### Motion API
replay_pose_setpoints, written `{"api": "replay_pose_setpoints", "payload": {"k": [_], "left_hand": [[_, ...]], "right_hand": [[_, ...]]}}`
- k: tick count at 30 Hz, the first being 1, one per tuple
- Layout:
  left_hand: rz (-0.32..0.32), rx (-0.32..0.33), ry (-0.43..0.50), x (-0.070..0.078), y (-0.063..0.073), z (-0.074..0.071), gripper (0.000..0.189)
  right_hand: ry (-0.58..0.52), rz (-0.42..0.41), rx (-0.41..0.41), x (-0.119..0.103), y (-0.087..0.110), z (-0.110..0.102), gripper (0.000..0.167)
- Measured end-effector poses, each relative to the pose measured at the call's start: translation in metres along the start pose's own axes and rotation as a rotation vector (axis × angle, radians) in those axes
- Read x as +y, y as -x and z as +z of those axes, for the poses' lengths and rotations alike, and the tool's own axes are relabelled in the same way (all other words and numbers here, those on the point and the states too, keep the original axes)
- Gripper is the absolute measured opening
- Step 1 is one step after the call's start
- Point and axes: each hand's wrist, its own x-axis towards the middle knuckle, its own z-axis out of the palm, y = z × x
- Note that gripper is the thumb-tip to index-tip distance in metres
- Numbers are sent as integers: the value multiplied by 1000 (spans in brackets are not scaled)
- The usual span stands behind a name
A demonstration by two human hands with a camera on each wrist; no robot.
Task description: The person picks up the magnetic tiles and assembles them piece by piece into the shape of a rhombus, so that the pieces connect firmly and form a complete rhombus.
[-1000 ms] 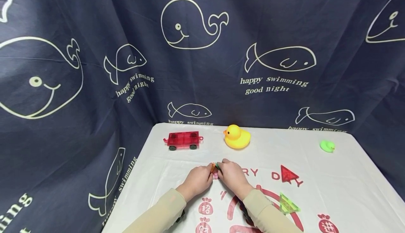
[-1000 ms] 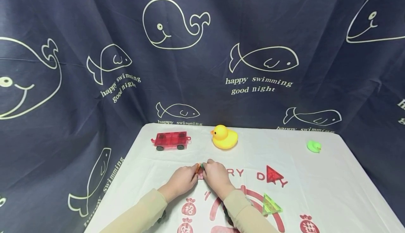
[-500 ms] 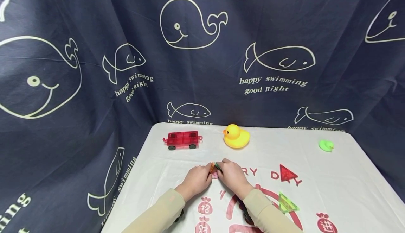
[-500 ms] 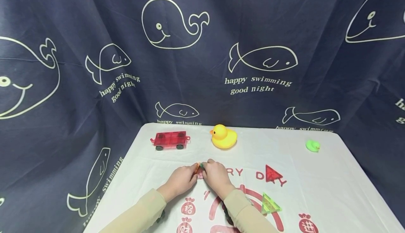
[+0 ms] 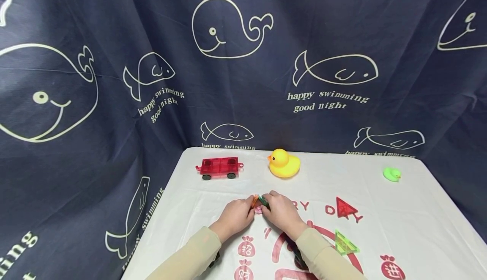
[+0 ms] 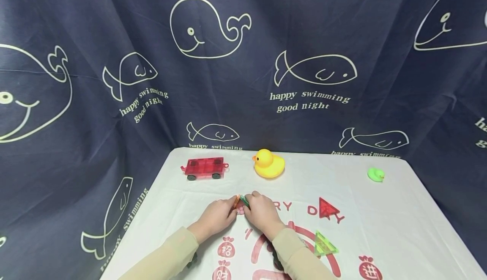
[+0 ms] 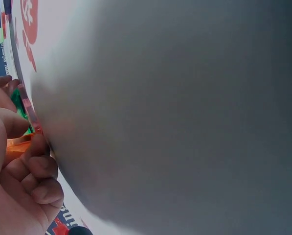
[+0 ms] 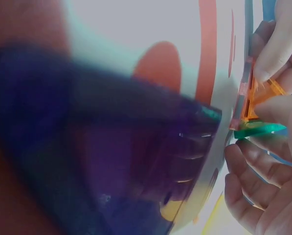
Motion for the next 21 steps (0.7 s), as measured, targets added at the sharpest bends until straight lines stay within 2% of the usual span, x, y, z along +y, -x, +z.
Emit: {"api": "replay_pose_setpoints", "payload": {"k": [9,13,17,21], "left_hand": [[7,62,49,-5,12,-3,52],[7,84,85,-4,19,-7,41],[65,100,91,4,26,-10,26],[143,89,84,18,28,-11,24]], "right_hand": [[35,-27,2,17,15,-18,36],[29,2,13,32,22,-29,33],[22,59,16,54,30,-42,30],[31,117,17,80,38,-53,31]]}}
